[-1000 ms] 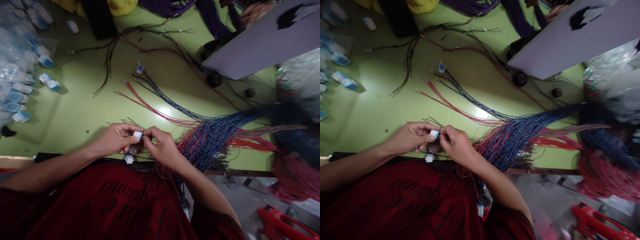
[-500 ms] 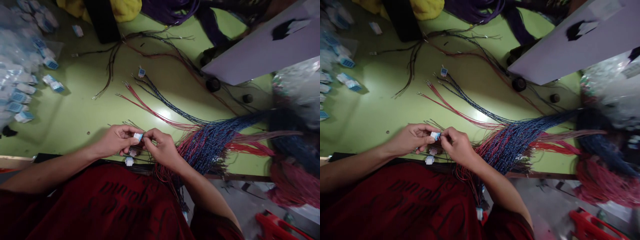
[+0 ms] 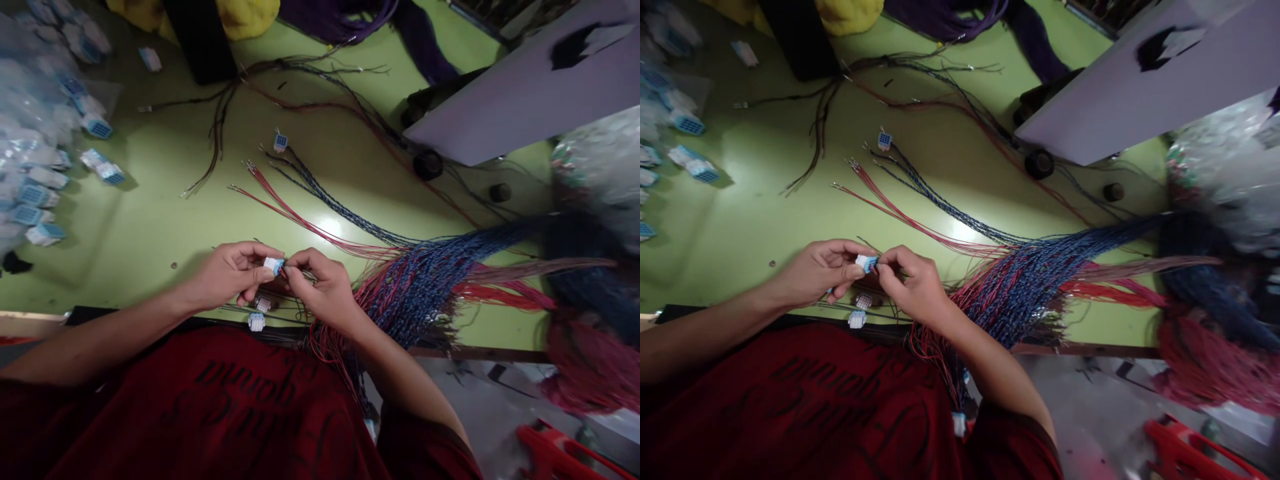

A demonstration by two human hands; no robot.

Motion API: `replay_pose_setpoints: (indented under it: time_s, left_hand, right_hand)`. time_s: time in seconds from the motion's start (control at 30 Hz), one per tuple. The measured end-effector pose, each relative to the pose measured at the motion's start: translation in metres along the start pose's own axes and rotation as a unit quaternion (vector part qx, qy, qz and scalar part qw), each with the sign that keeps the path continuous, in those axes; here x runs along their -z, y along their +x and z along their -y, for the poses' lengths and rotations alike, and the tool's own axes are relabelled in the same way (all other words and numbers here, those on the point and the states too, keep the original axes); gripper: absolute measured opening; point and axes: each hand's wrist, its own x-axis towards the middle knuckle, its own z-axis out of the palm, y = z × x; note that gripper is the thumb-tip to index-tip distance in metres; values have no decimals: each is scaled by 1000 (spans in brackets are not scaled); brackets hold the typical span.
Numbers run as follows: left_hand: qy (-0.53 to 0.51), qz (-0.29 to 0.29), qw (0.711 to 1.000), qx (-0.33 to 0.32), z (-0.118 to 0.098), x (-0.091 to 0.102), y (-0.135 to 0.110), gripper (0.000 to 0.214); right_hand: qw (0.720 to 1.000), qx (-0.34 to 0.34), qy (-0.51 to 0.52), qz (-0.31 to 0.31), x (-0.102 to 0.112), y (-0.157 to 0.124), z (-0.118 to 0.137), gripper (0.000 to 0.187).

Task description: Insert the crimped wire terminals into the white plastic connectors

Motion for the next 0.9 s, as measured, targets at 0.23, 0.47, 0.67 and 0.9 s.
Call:
replay_pose_setpoints:
  time_s: [0.23, 0.47, 0.67, 0.9]
  left_hand:
    - [17, 8, 1000, 12, -3, 3, 2, 35]
    - [37, 0, 999, 32, 2, 3, 5, 30]
    - [49, -41, 998, 4, -1, -4, 4, 27]
    - [-4, -60, 998, -5, 0, -1, 6, 26]
  right_hand:
    - [1000, 9, -8, 4, 0, 1, -4, 8]
    - [993, 62, -97, 26, -3, 0, -11, 11]
    - [997, 34, -76, 4, -5, -1, -11, 10]
    - [989, 49, -140, 8, 10, 10, -13, 17]
